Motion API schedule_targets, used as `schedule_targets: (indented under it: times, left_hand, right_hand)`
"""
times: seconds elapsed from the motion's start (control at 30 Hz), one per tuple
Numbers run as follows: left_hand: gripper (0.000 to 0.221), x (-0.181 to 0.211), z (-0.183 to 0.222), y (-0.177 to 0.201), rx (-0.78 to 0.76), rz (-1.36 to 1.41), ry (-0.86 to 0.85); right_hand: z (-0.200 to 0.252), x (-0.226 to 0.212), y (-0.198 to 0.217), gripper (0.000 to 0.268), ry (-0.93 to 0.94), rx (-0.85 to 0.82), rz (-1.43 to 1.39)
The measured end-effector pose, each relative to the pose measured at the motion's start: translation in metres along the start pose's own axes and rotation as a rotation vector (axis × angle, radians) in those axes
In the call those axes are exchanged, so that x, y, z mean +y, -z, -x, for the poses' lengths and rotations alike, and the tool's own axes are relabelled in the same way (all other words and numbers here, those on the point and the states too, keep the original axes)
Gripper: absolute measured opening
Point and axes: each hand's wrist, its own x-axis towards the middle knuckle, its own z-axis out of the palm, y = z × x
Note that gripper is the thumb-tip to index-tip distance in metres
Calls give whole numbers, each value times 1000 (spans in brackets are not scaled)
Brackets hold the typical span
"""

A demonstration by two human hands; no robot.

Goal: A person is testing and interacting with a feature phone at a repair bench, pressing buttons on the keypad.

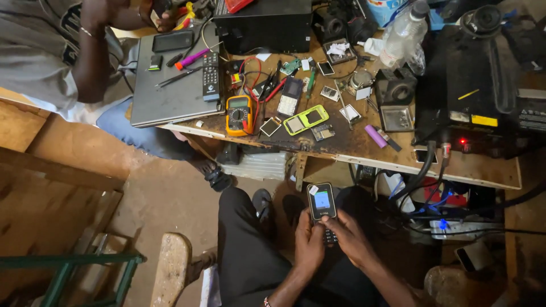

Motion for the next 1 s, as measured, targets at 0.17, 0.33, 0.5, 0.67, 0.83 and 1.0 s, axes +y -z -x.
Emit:
schedule_targets:
  times: [0.17,0.33,0.5,0.67,0.83,1.0]
  left_hand:
    - [27,-2,-1,2,-2,-13,-22]
    - [29,-11,-2,3,28,-86,-209]
    - [30,-13,-3,3,32,-37,-193]
    - [28,-13,-2,4,28,-76,-156]
    - [31,-9,-1,3,22,-45,-120]
    - [25,-6,0,2,6,41,6]
  right_hand:
    - [2,-5,-3,40,2,15,15]
    - [1,-2,-2,42,4,15,21]
    - [-4,9,1,40,74,8,34]
    - [-2,7,0,37,82,1,25]
    - [-2,7,1,36,64,-8,46]
    - [-4,9,1,41,36,-3,45]
